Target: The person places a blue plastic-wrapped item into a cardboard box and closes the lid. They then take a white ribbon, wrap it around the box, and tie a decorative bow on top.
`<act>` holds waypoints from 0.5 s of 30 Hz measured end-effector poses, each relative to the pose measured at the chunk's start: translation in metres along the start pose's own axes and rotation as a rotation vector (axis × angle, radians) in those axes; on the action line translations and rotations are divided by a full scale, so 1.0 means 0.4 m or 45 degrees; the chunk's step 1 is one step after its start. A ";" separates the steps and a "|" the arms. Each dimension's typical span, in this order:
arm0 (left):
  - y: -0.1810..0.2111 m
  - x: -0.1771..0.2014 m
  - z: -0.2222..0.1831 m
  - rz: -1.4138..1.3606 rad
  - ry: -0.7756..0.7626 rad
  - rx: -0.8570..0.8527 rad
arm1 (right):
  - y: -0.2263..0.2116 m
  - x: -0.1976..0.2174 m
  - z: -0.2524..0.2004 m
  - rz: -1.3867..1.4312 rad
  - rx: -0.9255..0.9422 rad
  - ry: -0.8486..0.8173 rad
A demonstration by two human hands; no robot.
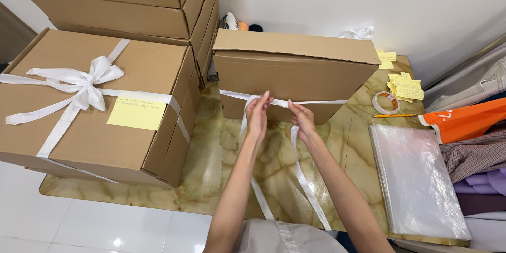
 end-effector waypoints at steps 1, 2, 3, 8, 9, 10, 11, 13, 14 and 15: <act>0.039 -0.020 -0.013 0.002 0.002 -0.004 | -0.003 -0.004 -0.001 0.001 0.000 -0.005; 0.082 -0.055 -0.024 0.223 -0.117 -0.019 | -0.007 -0.008 -0.003 0.006 0.005 -0.006; 0.121 -0.093 -0.037 0.444 -0.237 -0.033 | -0.012 -0.009 -0.005 0.011 0.011 -0.007; 0.133 -0.072 -0.022 0.904 -0.416 -0.233 | -0.010 -0.011 -0.008 0.020 0.010 -0.011; 0.129 -0.066 -0.018 0.922 -0.421 -0.298 | -0.006 -0.006 -0.004 0.025 0.012 -0.009; 0.129 -0.067 -0.019 0.921 -0.422 -0.301 | -0.010 -0.006 -0.004 0.024 0.015 -0.010; 0.130 -0.057 -0.018 0.825 -0.363 -0.260 | -0.011 -0.008 -0.005 0.028 0.014 -0.015; 0.127 -0.051 -0.020 0.729 -0.303 -0.223 | -0.017 -0.015 -0.011 0.031 0.014 -0.022; 0.123 -0.046 -0.020 0.612 -0.239 -0.197 | -0.023 -0.019 -0.017 0.034 0.013 -0.023; 0.116 -0.043 -0.020 0.494 -0.177 -0.172 | -0.029 -0.021 -0.021 0.035 0.013 -0.022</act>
Point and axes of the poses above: each hand's wrist, its own z-axis towards the middle knuckle, its own x-axis out of the back of the hand, y = z × x, the point moved 6 cm from there along z, towards the middle knuckle, and after that the axes turned 9 degrees about -y, right-handed, at the moved point
